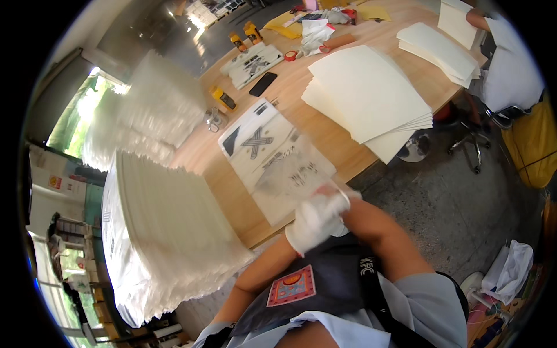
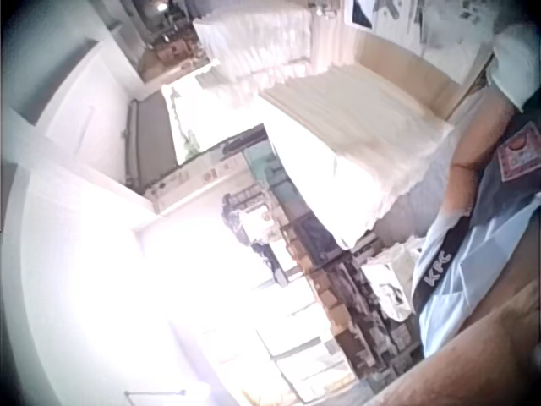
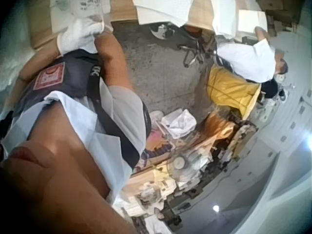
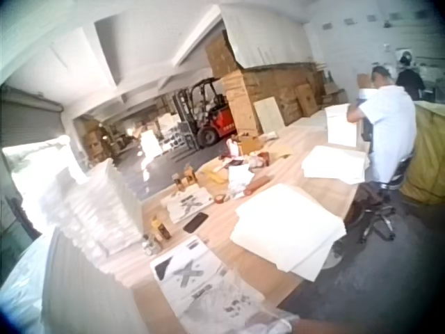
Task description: The person repeatedly picks up sheets of white paper from a stack on a table and places them into a clear plastic bag. The process is repeated continuously throughout the video.
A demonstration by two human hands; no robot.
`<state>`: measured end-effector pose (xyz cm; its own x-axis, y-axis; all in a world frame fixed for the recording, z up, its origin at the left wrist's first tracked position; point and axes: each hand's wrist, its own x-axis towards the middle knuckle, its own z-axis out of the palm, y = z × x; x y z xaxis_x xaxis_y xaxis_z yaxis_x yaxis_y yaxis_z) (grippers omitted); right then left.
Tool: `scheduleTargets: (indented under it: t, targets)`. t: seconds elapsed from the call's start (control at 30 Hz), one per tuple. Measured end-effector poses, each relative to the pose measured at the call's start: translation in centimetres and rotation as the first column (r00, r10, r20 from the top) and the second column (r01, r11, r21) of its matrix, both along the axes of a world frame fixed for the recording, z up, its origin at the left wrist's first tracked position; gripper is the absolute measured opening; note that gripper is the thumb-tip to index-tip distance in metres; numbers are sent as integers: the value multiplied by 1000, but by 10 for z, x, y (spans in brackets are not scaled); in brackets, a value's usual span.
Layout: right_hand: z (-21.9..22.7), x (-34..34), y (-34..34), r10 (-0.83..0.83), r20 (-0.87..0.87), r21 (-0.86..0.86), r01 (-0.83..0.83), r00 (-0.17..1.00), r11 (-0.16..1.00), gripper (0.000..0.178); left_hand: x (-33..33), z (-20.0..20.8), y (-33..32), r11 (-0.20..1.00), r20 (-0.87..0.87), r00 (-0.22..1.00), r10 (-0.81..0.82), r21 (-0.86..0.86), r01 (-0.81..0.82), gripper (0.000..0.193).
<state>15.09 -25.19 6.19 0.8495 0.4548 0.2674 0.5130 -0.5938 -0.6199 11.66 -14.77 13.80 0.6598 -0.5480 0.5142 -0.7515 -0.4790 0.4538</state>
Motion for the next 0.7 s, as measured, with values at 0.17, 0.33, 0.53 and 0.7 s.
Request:
scheduleTargets:
  t: [0.17, 0.33, 0.53, 0.7]
  targets:
    - [13, -10, -20, 66, -41, -180, -72, 997, 981, 21, -28, 5, -7, 960, -143, 950, -277, -78, 268, 35]
    - [17, 28, -24, -6, -324, -337, -109, 946, 935, 21, 27, -87, 40, 947, -379, 910, 170, -191, -257, 20]
    - [5, 67, -104, -262, 525, -192, 413, 810, 891, 12, 37, -105, 74, 870, -644, 734, 215, -216, -444, 19]
    - [-6, 85, -127, -120, 548, -238, 292, 828, 926, 11, 52, -101, 57, 901, -777, 620, 106, -188, -390, 22]
